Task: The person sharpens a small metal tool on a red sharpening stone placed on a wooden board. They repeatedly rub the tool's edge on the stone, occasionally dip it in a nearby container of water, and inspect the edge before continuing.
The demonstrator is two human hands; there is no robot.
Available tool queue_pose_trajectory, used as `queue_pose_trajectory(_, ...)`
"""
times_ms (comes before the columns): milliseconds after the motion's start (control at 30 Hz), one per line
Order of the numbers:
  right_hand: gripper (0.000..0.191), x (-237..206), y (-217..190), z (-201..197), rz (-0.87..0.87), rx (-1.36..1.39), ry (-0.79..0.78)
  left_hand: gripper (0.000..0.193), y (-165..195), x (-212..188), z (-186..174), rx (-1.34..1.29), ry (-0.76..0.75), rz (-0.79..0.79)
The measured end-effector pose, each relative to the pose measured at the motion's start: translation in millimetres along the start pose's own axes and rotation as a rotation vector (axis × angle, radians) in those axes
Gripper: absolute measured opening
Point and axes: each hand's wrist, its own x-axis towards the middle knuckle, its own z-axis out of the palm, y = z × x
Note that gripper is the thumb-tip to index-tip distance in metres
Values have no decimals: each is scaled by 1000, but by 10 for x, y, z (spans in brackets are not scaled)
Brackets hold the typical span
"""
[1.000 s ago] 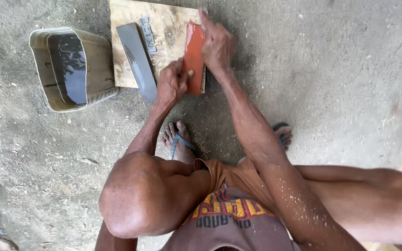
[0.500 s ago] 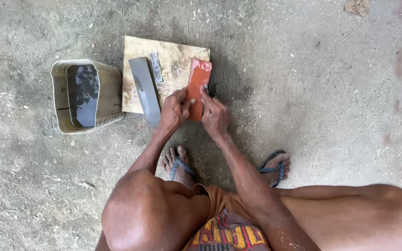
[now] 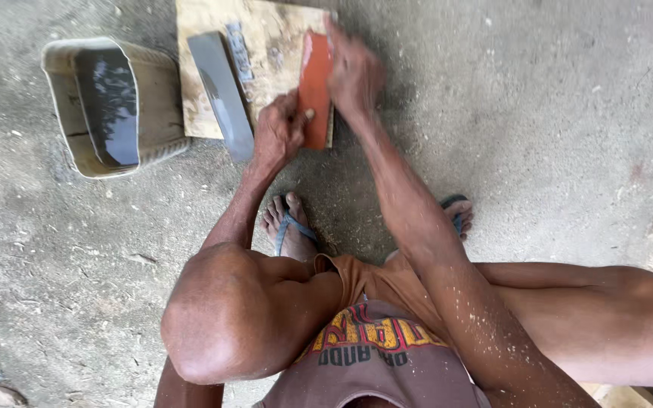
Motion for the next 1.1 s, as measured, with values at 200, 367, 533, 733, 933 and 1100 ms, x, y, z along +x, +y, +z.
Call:
queue_pose_trajectory(200,44,-2,-68,-59,-127,163,117,41,-25,115,9,92,135,324)
queue_pose_trajectory(367,39,64,-39,-62,-43,71,74,35,-36,-42,-3,97,104,323)
queue_pose_trajectory(533,41,20,-93,-96,-147,142,112,39,-23,3,-21,125,199,428)
queue_pose_trajectory(733,41,207,-82,-93,11,252,41,36,-21,-22,-41,92,146,253)
queue_pose_trajectory(933,36,91,-166,-187,-86,-5,-40,35,66,-25,-78,77,172,348)
queue_pose_trajectory(1100,35,235,-171,-174,18,238,40,32,44,-5,-27,226,135,234)
